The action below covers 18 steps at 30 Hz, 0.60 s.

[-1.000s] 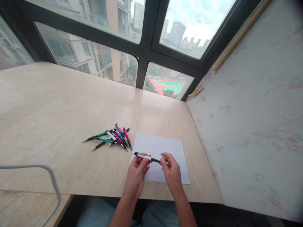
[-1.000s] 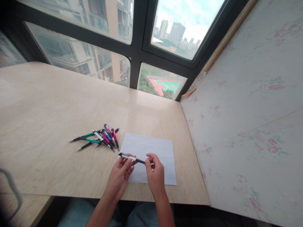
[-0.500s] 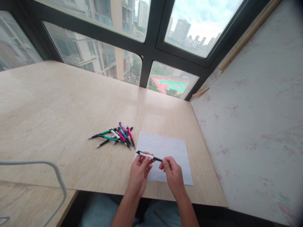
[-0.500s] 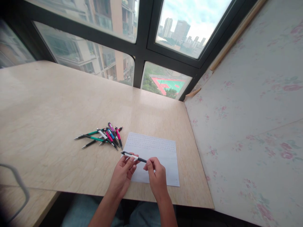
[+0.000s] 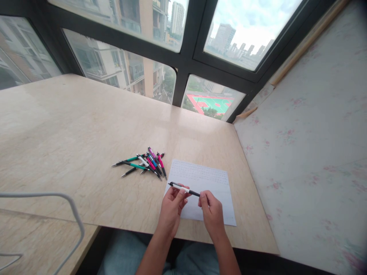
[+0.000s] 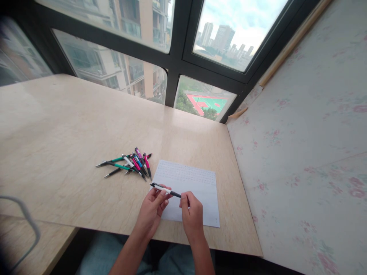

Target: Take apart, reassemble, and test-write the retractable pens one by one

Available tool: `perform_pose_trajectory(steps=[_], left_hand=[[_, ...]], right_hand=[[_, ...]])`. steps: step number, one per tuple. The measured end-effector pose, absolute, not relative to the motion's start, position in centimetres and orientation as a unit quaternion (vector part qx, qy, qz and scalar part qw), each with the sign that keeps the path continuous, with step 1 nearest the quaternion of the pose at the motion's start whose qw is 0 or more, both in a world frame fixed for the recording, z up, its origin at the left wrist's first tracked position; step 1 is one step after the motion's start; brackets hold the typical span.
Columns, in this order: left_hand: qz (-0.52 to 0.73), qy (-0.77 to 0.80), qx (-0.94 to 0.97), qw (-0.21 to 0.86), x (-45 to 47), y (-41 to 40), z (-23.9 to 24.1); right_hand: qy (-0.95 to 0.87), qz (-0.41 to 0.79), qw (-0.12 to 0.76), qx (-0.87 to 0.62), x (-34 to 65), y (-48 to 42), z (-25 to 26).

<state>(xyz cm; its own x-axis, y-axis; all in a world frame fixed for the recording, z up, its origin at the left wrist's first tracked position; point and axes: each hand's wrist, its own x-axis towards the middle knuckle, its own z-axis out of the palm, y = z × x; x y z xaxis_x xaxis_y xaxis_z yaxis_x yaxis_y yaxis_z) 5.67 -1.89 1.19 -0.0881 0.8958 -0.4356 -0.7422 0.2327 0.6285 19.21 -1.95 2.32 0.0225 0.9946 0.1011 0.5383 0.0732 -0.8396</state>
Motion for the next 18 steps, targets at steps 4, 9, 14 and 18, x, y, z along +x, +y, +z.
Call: perform_pose_trajectory(steps=[4,9,14,18], left_hand=[[0.607,0.411,0.103,0.672,5.53,-1.89,1.41],[0.602,0.411,0.11,0.676,5.39,-1.93,1.51],[0.603,0.411,0.114,0.674,5.54,-2.01,1.31],[0.608,0.412,0.118,0.668,5.58,-2.03,1.23]], right_hand=[[-0.602,0.321,0.375,-0.628,19.05,-2.08,1.75],[-0.575,0.381,0.381,-0.615,19.15,-2.06,1.91],[-0.554,0.408,0.398,-0.606,19.6,-1.93,1.86],[-0.557,0.409,0.401,-0.602,19.75,-1.97,1.98]])
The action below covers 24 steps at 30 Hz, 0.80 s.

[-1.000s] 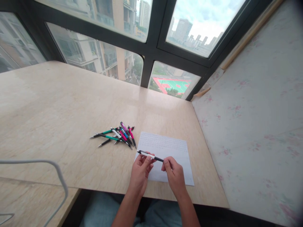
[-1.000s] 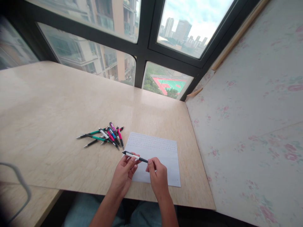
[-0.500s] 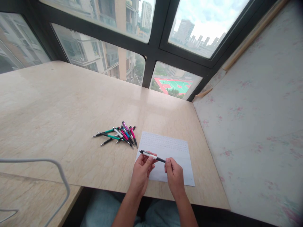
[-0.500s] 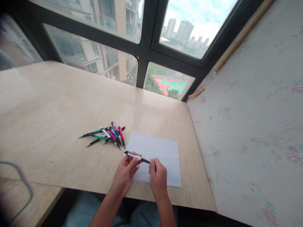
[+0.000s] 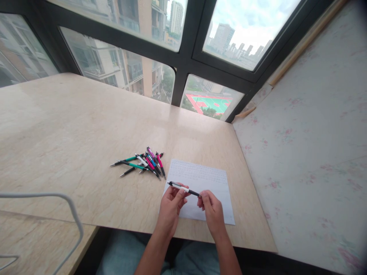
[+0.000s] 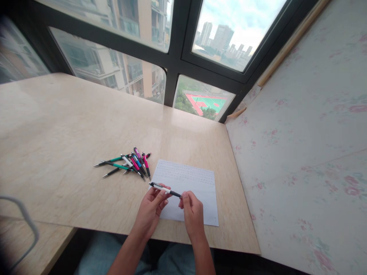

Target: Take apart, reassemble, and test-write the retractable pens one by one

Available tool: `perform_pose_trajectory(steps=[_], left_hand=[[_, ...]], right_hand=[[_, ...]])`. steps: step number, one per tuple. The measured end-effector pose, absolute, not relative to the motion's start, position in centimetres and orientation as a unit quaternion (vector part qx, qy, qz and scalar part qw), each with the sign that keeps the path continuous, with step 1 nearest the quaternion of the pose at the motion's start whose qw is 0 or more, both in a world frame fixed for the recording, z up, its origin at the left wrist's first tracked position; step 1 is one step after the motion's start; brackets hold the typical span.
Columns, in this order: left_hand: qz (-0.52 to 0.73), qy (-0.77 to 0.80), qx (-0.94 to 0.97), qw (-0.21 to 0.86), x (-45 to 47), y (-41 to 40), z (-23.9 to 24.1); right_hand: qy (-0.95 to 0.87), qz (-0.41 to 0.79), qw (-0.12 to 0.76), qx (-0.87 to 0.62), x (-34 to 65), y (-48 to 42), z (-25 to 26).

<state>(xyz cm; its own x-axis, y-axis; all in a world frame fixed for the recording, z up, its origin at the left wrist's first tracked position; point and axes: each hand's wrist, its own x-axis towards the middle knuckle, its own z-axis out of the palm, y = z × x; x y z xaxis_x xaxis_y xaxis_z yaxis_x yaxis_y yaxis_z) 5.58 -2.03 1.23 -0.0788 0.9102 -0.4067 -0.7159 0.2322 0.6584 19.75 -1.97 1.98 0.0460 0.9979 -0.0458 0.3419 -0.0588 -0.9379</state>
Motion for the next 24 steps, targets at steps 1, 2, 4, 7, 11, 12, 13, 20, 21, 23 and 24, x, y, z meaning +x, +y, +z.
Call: perform_pose_trajectory(steps=[1,2,4,7,11,12,13,20,21,23,24], left_hand=[[0.609,0.412,0.118,0.668,5.58,-2.03,1.2],[0.609,0.413,0.117,0.668,5.57,-2.03,1.17],[0.608,0.412,0.115,0.669,5.53,-2.01,1.08],[0.608,0.411,0.115,0.67,5.47,-1.97,0.98],[0.605,0.412,0.119,0.671,5.39,-1.93,0.97],[0.604,0.411,0.121,0.672,5.39,-1.92,0.98],[0.603,0.411,0.123,0.672,5.39,-1.92,0.99],[0.595,0.439,0.162,0.653,5.33,-1.94,1.02],[0.591,0.451,0.173,0.645,5.32,-1.92,1.04],[0.584,0.478,0.205,0.623,5.34,-1.87,1.12],[0.581,0.49,0.224,0.61,5.39,-1.84,1.15]], right_hand=[[-0.561,0.407,0.397,-0.602,19.74,-1.99,2.06],[-0.565,0.404,0.392,-0.603,19.71,-2.01,2.14],[-0.575,0.398,0.386,-0.602,19.64,-2.03,2.3],[-0.591,0.382,0.384,-0.598,19.55,-1.99,2.41],[-0.607,0.369,0.373,-0.596,19.52,-1.96,2.38],[-0.612,0.366,0.37,-0.596,19.52,-1.97,2.37],[-0.617,0.362,0.368,-0.594,19.53,-1.99,2.36],[-0.655,0.328,0.341,-0.59,19.74,-2.05,2.58],[-0.663,0.321,0.337,-0.586,19.78,-2.03,2.67],[-0.682,0.307,0.339,-0.571,19.77,-1.97,2.9],[-0.692,0.299,0.342,-0.561,19.7,-1.95,3.02]])
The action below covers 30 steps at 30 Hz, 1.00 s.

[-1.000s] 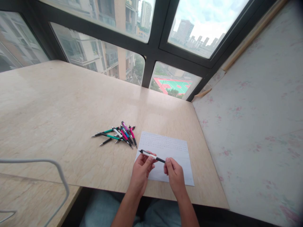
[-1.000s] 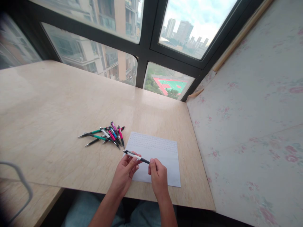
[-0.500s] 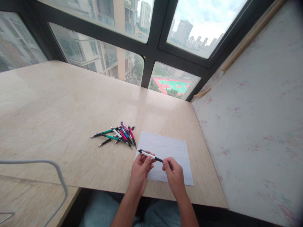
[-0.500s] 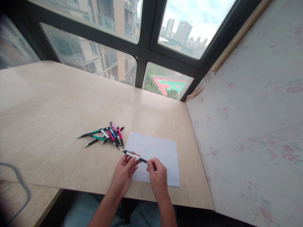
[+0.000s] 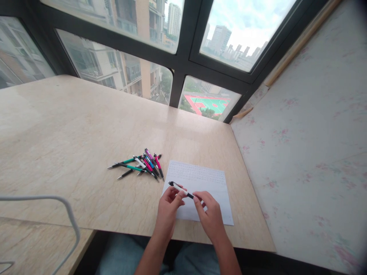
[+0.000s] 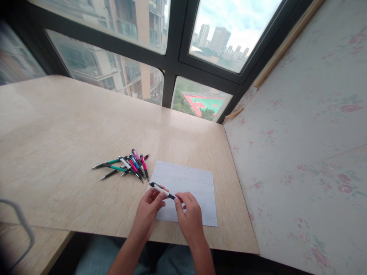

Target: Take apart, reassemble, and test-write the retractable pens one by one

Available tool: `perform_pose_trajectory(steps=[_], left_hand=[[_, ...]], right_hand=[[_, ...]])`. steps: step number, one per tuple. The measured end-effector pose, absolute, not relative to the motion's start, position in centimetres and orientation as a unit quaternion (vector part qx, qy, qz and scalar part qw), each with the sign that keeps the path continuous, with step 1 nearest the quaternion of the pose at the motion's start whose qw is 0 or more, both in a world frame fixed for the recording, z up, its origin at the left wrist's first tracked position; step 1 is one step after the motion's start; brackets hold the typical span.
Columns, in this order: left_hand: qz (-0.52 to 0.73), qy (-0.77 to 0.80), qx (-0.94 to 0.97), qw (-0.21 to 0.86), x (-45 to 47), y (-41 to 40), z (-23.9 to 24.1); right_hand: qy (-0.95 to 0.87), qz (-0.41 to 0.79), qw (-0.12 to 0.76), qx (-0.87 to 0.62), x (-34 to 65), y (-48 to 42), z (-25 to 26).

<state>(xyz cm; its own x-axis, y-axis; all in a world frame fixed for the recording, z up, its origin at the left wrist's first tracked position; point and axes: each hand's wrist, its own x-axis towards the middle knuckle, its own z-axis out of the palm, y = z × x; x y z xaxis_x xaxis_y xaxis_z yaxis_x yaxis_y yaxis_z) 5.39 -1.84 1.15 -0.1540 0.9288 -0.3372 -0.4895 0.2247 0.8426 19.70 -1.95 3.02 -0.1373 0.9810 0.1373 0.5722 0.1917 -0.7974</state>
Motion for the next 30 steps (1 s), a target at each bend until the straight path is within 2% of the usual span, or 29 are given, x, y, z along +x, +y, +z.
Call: perform_pose_trajectory(steps=[5,9,13,16,18,25,30], left_hand=[[0.576,0.509,0.312,0.558,6.0,-1.9,1.0],[0.564,0.511,0.369,0.534,6.3,-2.2,0.6],[0.541,0.531,0.421,0.498,6.0,-2.4,0.8],[0.512,0.555,0.486,0.44,5.4,-2.3,1.2],[0.493,0.57,0.527,0.394,4.8,-2.1,1.2],[0.421,0.577,0.646,0.269,1.3,-1.3,0.5],[0.315,0.52,0.766,0.21,-1.1,-1.0,0.9]], right_hand=[[-0.724,0.262,0.334,-0.543,18.8,-2.2,3.6],[-0.699,0.312,0.334,-0.55,18.6,-2.5,3.6],[-0.584,0.403,0.432,-0.557,19.9,-2.3,2.7],[-0.473,0.451,0.529,-0.541,21.2,-1.9,2.1],[-0.427,0.467,0.564,-0.53,22.0,-1.7,2.0],[-0.355,0.498,0.596,-0.521,22.7,-1.7,2.5],[-0.301,0.494,0.63,-0.518,22.5,-1.5,2.2]])
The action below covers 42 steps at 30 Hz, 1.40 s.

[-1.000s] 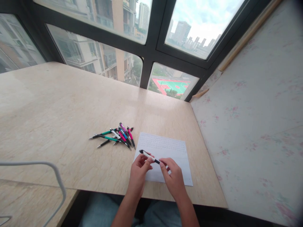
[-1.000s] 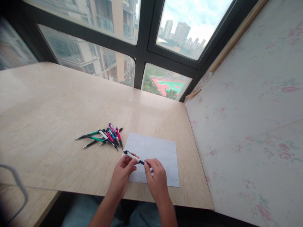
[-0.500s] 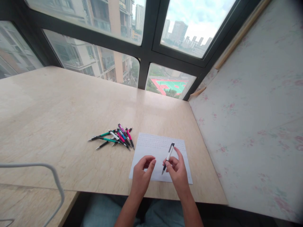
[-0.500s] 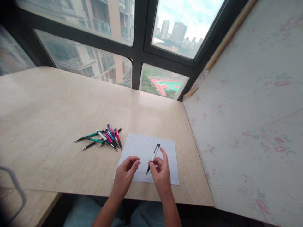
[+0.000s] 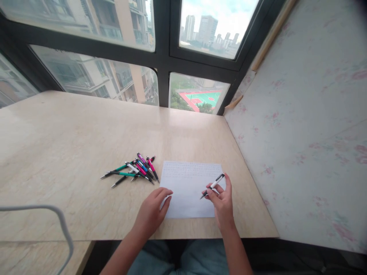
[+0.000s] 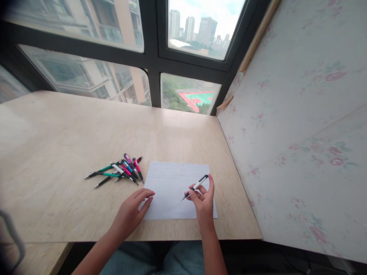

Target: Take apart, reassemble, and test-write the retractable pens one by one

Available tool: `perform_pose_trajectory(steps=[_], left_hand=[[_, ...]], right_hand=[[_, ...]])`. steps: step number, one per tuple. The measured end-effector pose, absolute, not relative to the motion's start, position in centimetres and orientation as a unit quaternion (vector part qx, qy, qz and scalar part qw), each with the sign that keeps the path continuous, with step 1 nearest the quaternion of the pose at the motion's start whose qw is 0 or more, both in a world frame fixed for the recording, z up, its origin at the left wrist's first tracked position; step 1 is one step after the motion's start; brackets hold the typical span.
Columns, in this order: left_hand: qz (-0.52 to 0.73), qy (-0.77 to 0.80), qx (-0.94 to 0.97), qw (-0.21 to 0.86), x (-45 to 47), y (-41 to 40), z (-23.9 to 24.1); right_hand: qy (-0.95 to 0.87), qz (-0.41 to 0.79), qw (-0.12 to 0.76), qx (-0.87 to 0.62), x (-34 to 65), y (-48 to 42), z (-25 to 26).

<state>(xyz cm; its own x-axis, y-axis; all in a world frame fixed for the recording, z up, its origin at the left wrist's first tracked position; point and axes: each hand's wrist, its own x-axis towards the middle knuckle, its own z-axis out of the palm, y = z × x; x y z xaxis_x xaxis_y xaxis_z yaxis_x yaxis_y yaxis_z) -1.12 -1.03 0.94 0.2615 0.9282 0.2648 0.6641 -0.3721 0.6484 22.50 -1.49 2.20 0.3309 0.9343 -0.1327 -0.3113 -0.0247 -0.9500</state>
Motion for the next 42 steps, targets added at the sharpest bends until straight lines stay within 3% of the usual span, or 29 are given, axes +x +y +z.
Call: perform_pose_trajectory(steps=[4,9,17,42], left_hand=[[0.242,0.469,0.833,0.165,-1.8,-0.4,1.1],[0.242,0.435,0.856,0.138,-1.6,1.3,0.3],[0.267,0.419,0.854,0.158,-1.9,2.0,-1.5],[0.223,0.403,0.871,0.168,-1.8,0.8,-0.3]], right_hand=[[-0.275,0.473,0.647,-0.531,22.3,-1.1,1.8],[-0.281,0.433,0.647,-0.561,22.6,-0.7,1.6],[-0.234,0.43,0.656,-0.575,22.4,-0.1,1.4],[-0.244,0.416,0.655,-0.581,22.4,0.8,0.9]])
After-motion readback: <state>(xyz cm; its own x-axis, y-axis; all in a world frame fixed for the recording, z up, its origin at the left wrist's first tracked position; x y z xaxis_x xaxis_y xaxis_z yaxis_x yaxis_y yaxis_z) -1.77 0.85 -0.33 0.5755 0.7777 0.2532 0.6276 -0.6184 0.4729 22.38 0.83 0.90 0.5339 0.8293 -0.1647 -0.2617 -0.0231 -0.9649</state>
